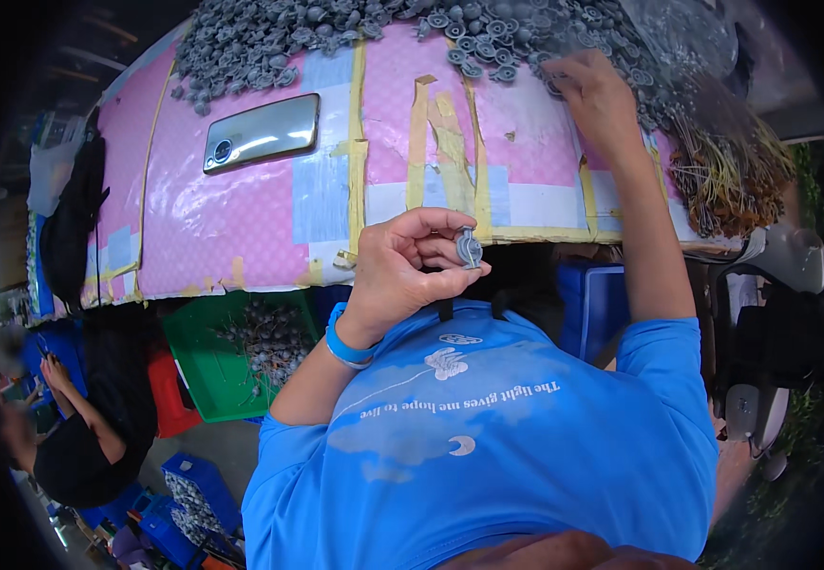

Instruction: Assembling small components by threading them onto a wire at an industrial workbench.

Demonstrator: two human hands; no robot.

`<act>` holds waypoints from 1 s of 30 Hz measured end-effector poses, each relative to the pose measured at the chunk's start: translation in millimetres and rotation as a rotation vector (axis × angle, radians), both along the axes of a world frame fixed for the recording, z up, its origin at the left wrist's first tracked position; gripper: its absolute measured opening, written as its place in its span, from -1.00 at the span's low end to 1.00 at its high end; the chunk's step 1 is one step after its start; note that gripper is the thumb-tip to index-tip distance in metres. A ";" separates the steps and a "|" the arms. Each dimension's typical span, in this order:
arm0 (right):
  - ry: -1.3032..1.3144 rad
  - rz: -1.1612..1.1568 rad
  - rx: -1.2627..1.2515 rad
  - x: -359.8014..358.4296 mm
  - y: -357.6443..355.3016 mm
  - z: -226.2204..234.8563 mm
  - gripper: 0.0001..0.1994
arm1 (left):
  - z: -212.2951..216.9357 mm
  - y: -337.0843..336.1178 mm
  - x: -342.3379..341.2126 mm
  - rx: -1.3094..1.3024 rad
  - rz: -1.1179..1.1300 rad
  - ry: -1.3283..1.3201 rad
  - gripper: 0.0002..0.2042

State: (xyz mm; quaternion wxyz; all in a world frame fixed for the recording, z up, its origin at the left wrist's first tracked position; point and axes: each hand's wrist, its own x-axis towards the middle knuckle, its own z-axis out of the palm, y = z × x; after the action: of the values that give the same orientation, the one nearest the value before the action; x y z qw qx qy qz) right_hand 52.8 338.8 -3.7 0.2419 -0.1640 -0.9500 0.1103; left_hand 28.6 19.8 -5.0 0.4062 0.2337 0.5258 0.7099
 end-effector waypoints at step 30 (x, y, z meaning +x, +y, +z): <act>0.094 0.244 -0.470 79.7 -117.0 17.0 -0.74 | 8.1 -28.7 46.6 0.019 0.351 0.444 -0.63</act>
State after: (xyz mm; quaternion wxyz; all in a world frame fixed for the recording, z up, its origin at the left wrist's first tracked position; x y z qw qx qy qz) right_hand 132.5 221.8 13.2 0.2258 -0.0945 -0.8988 0.3636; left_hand 75.2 -8.9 3.1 0.1497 0.2924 0.6276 0.7059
